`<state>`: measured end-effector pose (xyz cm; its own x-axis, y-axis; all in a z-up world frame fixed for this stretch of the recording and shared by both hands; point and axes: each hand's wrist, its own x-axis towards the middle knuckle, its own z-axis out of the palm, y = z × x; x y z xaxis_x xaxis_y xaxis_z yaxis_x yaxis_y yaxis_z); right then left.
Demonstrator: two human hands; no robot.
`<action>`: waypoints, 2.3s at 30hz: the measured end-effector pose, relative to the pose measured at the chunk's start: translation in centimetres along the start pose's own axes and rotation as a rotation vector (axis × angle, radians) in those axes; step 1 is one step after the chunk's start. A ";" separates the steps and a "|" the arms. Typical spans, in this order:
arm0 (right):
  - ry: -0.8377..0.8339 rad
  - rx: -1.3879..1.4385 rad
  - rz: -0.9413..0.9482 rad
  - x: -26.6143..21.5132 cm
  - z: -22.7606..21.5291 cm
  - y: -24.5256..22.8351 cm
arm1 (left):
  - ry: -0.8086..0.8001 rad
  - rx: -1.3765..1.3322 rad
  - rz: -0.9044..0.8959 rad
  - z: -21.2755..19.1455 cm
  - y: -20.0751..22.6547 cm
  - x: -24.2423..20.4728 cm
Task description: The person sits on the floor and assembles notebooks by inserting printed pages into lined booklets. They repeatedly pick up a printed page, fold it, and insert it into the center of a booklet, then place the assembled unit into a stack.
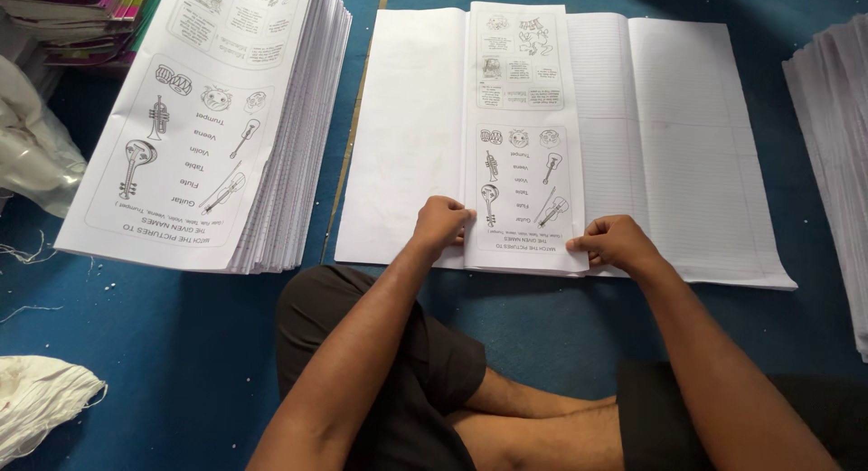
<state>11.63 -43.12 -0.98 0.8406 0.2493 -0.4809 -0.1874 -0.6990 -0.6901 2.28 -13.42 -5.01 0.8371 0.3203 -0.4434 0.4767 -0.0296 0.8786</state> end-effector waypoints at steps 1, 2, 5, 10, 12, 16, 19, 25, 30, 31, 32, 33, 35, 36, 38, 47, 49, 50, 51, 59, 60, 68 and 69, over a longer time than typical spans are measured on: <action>0.006 0.003 -0.007 -0.1 0.0 0.1 | -0.046 -0.087 -0.025 0.2 -0.1 0.3; -0.001 0.007 -0.015 -0.1 0.0 0.1 | -0.092 -0.175 -0.051 0.3 -0.2 0.5; -0.014 0.012 -0.032 -0.1 -0.1 0.1 | -0.167 -0.305 -0.110 0.8 -0.5 1.0; -0.008 -0.037 -0.005 0.2 -0.2 0.3 | -0.202 -0.394 -0.158 1.9 0.0 0.7; -0.010 -0.063 -0.011 0.5 -0.1 0.1 | -0.173 -0.409 -0.174 2.1 0.3 0.5; 0.069 -0.075 -0.009 0.2 0.4 -0.3 | -0.115 -0.326 -0.149 2.1 0.8 0.8; 0.078 -0.071 0.018 -0.1 0.7 -1.0 | -0.100 -0.389 -0.141 1.0 1.0 1.3; -0.049 0.088 0.078 0.0 0.4 -2.4 | -0.124 -0.416 -0.136 -3.1 1.9 1.4; -0.092 -0.126 0.117 2.1 1.6 -3.3 | -0.113 -0.432 -0.160 -6.3 3.0 1.4; -0.134 -0.164 0.120 2.5 1.9 -3.6 | -0.145 -0.457 -0.158 -7.3 3.0 1.4; -0.128 -0.212 0.097 2.8 2.0 -3.9 | -0.177 -0.482 -0.156 -8.3 3.1 1.3; -0.121 -0.261 0.074 2.8 1.9 -4.2 | -0.211 -0.508 -0.153 -9.0 3.1 1.2; -0.118 -0.237 0.093 2.7 1.9 -5.3 | -0.197 -0.508 -0.182 -10.0 3.0 0.9; -0.122 -0.164 0.135 2.6 2.3 -6.1 | -0.189 -0.508 -0.197 -10.3 3.0 0.8; -0.134 0.046 0.150 1.8 3.3 -7.7 | -0.173 -0.533 -0.201 -10.2 3.0 0.5; -0.289 0.856 -0.155 -0.3 7.1 -13.5 | -0.144 -0.591 -0.173 -10.5 3.4 -0.4; -0.275 0.918 -0.050 0.4 7.3 -13.7 | -0.125 -0.549 -0.148 -10.6 3.3 -0.5; -0.243 0.871 -0.016 0.7 7.5 -13.6 | -0.110 -0.508 -0.132 -10.5 3.3 -0.6; -0.209 0.824 0.018 1.1 7.5 -13.5 | -0.097 -0.466 -0.115 -10.4 3.2 -0.6; -0.150 0.729 0.076 2.7 9.4 -12.6 | 0.041 -0.092 -0.233 -8.5 1.6 -0.8; -0.132 0.703 0.056 2.4 9.4 -12.7 | 0.038 -0.089 -0.247 -8.5 1.4 -0.7; -0.045 0.515 -0.100 0.1 5.7 -15.2 | -0.112 -0.544 -0.194 -7.9 1.5 -0.7; -0.029 0.471 -0.125 -0.2 4.9 -15.2 | -0.122 -0.592 -0.160 -7.3 1.8 -0.6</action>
<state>11.82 -29.28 6.95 0.8581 0.3350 -0.3891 -0.3015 -0.2848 -0.9100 0.70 -6.73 -1.86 0.8089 0.1657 -0.5641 0.3986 0.5507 0.7334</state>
